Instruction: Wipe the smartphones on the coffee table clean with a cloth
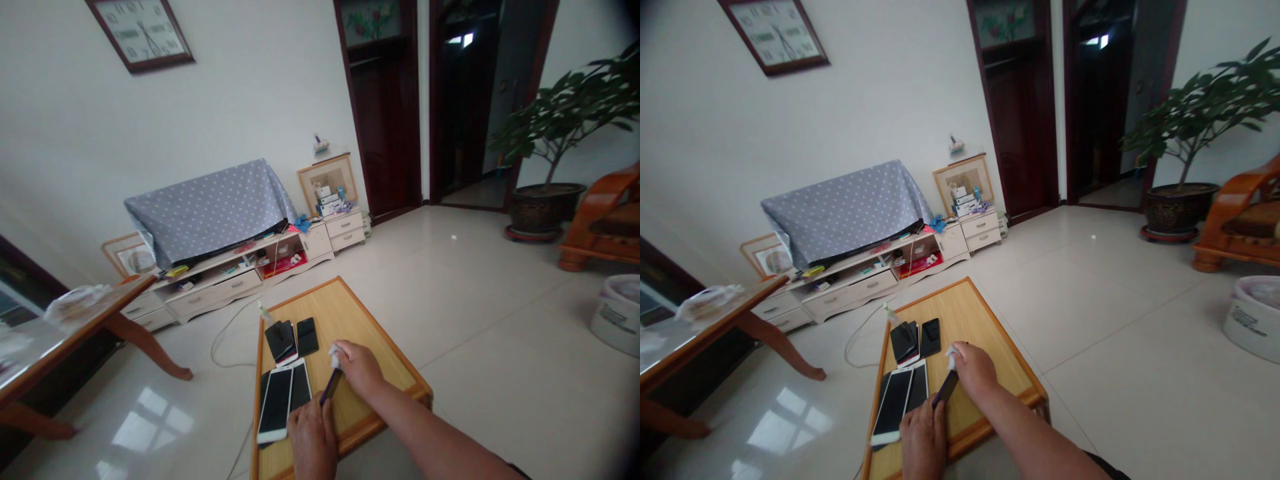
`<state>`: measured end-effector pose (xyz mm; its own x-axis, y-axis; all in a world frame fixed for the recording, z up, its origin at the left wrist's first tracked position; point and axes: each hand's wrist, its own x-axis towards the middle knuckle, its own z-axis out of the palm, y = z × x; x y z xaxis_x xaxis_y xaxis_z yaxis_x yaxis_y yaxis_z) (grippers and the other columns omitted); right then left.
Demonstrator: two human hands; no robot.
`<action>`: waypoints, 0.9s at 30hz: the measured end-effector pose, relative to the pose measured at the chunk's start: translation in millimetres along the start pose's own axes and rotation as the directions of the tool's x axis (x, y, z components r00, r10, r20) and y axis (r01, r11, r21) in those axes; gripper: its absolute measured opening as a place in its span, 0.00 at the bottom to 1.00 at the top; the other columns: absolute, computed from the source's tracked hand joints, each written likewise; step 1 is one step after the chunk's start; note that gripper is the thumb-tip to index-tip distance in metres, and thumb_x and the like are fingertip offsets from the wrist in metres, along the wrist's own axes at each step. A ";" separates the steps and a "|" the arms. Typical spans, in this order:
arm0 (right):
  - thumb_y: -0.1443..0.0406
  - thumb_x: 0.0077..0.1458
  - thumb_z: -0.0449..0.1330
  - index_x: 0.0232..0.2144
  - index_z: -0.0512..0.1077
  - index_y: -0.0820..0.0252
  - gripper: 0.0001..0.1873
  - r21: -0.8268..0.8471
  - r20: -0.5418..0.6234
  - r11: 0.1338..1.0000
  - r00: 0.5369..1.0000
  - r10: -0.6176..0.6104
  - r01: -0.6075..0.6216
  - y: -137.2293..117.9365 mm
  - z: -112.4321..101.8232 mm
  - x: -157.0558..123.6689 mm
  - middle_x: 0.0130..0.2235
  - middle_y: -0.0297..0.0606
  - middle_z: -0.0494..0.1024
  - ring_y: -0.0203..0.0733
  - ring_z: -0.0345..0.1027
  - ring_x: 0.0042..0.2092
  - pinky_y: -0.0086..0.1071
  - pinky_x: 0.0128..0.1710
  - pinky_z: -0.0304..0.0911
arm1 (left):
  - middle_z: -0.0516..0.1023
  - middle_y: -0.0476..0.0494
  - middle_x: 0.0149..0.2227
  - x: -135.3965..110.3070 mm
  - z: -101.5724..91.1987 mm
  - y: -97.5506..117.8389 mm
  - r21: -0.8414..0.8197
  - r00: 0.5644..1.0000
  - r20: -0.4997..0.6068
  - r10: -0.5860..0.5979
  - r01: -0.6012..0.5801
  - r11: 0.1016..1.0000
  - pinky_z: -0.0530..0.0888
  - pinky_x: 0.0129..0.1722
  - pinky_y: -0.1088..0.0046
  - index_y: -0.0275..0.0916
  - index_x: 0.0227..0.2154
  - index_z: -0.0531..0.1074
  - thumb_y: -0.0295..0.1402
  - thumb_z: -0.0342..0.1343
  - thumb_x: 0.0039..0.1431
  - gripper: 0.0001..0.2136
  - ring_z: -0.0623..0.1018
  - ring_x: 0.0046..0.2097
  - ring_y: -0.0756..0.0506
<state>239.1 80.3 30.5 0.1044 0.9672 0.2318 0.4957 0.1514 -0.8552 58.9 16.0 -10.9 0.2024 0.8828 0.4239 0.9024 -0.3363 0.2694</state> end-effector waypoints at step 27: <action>0.60 0.63 0.53 0.42 0.78 0.50 0.13 -0.147 0.127 0.988 0.992 -0.028 0.047 -17.2 5.0 -12.7 0.41 0.35 0.82 0.42 0.72 0.42 0.29 0.39 0.55 | 0.81 0.44 0.42 -0.2 2.4 -2.5 0.046 1.000 0.025 0.015 -0.016 0.999 0.63 0.49 0.63 0.42 0.46 0.74 0.32 0.42 0.70 0.15 0.78 0.44 0.44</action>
<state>224.9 66.4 39.8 -0.0200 0.9806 0.1952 0.6215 0.1651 -0.7658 57.5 17.4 -13.7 0.2253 0.8855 0.4063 0.9155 -0.3351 0.2228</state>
